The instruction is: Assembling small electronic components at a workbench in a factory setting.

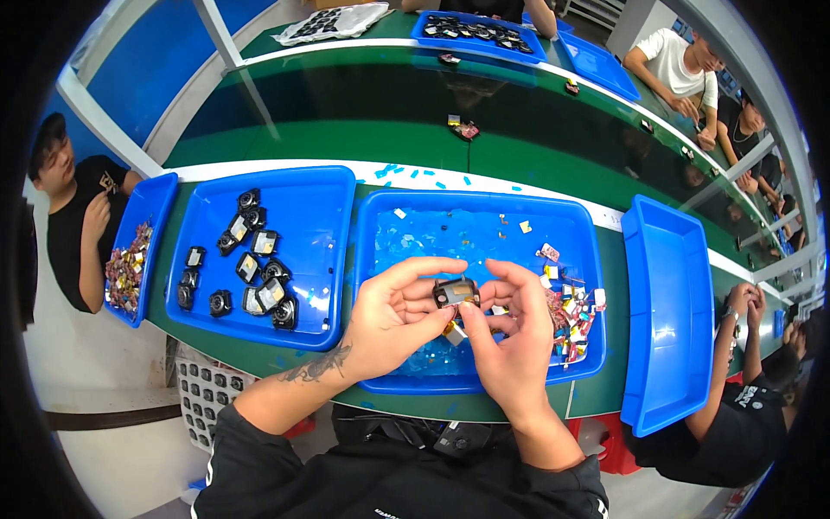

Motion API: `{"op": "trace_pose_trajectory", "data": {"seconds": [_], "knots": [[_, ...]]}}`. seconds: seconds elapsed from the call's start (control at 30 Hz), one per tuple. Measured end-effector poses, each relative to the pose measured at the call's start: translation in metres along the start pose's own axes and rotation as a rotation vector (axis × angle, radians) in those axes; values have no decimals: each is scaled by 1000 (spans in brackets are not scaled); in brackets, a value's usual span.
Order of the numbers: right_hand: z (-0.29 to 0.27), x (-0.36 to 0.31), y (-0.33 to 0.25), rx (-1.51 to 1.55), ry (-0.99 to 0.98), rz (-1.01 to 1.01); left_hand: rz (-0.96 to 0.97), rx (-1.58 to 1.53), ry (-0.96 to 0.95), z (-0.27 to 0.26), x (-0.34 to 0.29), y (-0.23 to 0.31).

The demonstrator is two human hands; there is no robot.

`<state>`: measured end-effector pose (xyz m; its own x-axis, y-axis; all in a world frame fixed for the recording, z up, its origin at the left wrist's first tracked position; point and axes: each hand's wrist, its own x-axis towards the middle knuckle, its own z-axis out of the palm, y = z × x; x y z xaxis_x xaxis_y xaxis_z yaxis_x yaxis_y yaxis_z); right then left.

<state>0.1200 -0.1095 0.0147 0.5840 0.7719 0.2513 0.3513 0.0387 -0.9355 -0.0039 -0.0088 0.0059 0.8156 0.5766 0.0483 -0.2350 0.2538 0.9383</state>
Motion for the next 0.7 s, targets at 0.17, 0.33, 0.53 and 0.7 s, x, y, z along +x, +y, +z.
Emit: {"op": "trace_pose_trajectory", "data": {"seconds": [0.17,0.33,0.53,0.7], "knots": [[6,5,-1,-36,-72,-16,-2,-129,62,-2,1,-6],[1,68,1,-107,-321,-40,100,14,289,-13,-6,-1],[-86,254,106,-257,-13,283,357,1211,489,-83,-56,42],[-129,289,181,-554,79,405,227,1620,747,-153,-86,55]]}}
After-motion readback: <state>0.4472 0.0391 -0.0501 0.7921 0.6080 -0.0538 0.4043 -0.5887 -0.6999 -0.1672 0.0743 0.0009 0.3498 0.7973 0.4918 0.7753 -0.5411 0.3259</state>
